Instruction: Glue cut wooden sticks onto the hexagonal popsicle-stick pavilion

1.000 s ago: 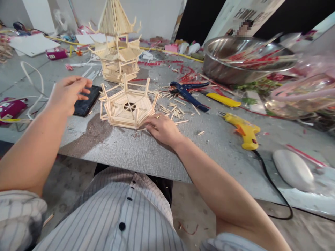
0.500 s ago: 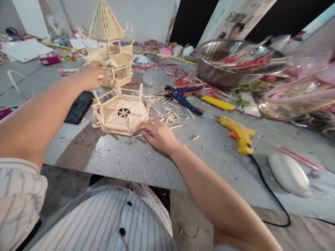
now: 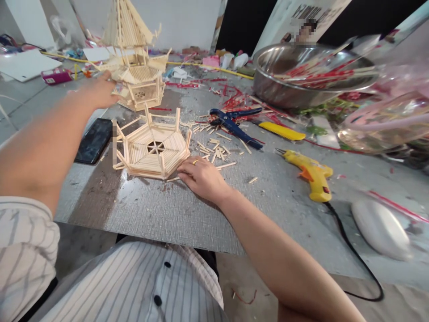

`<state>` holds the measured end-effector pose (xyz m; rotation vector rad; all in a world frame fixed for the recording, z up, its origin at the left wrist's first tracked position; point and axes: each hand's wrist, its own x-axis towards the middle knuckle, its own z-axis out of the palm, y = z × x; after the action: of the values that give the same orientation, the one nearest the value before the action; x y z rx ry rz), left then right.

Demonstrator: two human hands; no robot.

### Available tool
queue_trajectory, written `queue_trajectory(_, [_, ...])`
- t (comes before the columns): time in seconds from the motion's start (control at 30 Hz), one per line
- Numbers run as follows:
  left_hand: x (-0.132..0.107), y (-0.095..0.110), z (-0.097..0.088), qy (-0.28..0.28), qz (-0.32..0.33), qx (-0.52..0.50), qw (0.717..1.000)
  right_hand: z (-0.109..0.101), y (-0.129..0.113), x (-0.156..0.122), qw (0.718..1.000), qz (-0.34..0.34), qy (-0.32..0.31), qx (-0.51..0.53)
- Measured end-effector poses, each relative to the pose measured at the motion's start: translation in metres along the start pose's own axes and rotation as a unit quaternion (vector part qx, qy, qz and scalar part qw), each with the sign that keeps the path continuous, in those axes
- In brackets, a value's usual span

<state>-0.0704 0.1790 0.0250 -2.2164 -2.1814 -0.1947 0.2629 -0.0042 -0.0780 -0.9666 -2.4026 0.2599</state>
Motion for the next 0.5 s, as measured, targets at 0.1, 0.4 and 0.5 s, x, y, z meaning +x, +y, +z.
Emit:
queue_trajectory(0.1, [0.010,-0.006,0.000,0.011,-0.036,-0.038,0.999,0.000,0.000,0.000,1.000,0.002,0.004,0.004])
queue_trajectory(0.4, [0.001,0.017,0.006,0.023,0.011,0.068,0.997,-0.001,-0.002,-0.001,1.000,-0.001,0.006,0.008])
queue_trajectory(0.5, [0.001,0.022,0.012,-0.035,0.064,0.052,0.996,-0.001,-0.001,0.000,1.000,0.004,0.004,0.011])
